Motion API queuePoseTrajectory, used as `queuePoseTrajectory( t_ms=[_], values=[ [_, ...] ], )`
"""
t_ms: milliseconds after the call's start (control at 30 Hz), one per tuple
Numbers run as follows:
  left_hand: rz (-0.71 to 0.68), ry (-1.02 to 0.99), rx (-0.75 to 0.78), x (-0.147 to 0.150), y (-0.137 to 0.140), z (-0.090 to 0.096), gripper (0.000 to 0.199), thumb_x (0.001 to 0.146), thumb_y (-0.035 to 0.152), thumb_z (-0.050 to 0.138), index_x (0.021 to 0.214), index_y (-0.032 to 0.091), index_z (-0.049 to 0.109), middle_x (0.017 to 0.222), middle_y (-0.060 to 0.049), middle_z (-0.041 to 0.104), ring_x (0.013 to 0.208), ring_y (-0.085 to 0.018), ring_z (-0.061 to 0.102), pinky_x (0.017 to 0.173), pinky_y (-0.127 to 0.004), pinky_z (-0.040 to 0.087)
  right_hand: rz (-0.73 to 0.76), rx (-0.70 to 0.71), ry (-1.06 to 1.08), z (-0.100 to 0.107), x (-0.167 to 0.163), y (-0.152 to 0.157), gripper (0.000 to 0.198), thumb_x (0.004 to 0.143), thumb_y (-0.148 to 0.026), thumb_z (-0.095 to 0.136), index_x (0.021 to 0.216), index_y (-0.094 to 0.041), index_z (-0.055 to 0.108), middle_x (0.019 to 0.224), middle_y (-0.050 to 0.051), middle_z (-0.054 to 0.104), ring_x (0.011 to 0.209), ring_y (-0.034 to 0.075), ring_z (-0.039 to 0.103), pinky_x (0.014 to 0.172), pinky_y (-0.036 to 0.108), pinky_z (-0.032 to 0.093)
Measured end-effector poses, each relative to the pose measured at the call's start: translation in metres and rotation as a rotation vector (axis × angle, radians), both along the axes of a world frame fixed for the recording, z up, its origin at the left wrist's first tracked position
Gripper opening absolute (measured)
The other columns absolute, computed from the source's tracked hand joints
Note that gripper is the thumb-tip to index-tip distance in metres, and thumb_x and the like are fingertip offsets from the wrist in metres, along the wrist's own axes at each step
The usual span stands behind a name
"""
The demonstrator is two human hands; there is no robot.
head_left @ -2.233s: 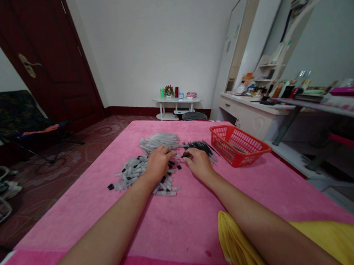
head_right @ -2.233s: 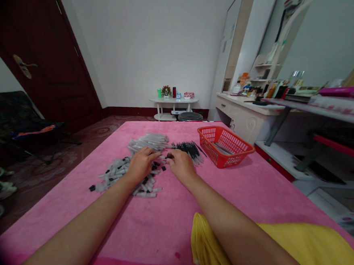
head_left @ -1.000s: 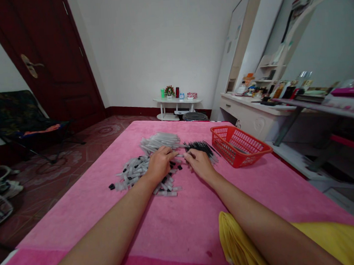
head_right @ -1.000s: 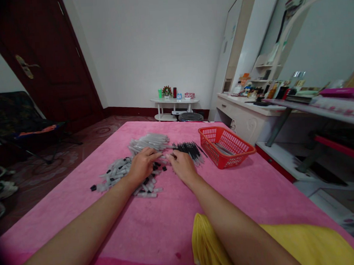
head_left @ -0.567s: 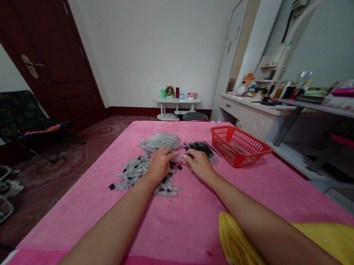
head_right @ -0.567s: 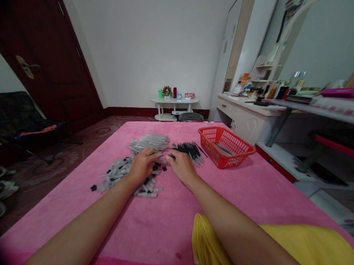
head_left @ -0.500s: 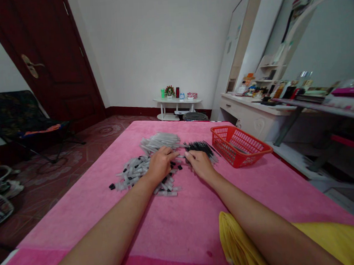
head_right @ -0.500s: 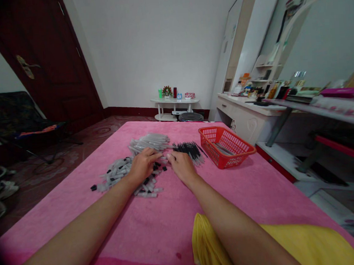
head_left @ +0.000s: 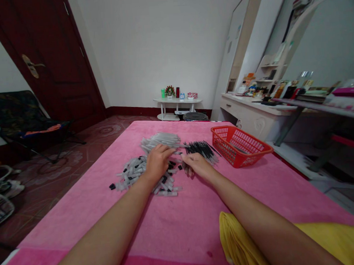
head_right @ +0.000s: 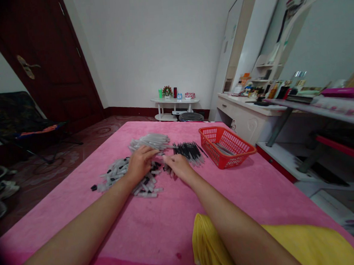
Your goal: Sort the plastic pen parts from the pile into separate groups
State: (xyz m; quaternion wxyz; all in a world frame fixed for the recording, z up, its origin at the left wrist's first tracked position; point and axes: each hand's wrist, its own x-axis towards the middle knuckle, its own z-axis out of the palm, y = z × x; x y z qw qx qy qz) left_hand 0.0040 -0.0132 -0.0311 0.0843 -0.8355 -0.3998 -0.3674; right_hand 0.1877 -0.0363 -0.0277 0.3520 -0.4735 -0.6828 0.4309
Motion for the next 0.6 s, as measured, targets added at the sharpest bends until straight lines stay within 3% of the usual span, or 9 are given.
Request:
queuePoseTrajectory(
  t_ms=[167,267,367,600],
  values=[
    [0.006,-0.39,0.039,-0.006,0.008,-0.001,0.03,0.08,0.008,0.048,0.099,0.02,0.068,0.094,-0.006,0.067,0.091,-0.018,0.059,0.083,-0.031,0.046,0.281,0.185,-0.254,-0.003,-0.009,-0.011,0.007,0.067,-0.021,0.068,0.07,-0.015,0.066,0.063,-0.001,0.064,0.057,0.01,0.055,0.053,0.019,0.038],
    [-0.041,-0.634,0.006,-0.003,0.011,0.0,0.023,0.08,0.014,0.052,0.094,0.018,0.07,0.092,-0.006,0.069,0.088,-0.018,0.062,0.082,-0.03,0.047,0.346,0.217,-0.411,0.003,-0.012,-0.017,0.01,0.065,-0.014,0.069,0.075,-0.016,0.068,0.068,-0.001,0.066,0.062,0.011,0.056,0.056,0.019,0.036],
    [-0.078,-0.873,-0.123,0.001,0.013,0.002,0.02,0.076,0.019,0.056,0.09,0.016,0.069,0.09,-0.006,0.07,0.087,-0.018,0.064,0.08,-0.03,0.049,0.378,0.231,-0.489,0.013,-0.013,-0.023,0.012,0.066,-0.015,0.069,0.078,-0.016,0.069,0.071,0.0,0.067,0.063,0.011,0.055,0.057,0.019,0.034],
    [-0.149,-1.305,-0.402,0.005,0.015,0.006,0.027,0.067,0.027,0.068,0.089,0.013,0.064,0.081,-0.006,0.068,0.077,-0.018,0.066,0.073,-0.03,0.053,0.5,0.293,-0.685,0.032,-0.013,-0.037,0.023,0.063,-0.017,0.07,0.086,-0.017,0.067,0.074,0.0,0.065,0.063,0.01,0.052,0.054,0.018,0.032]
  ],
)
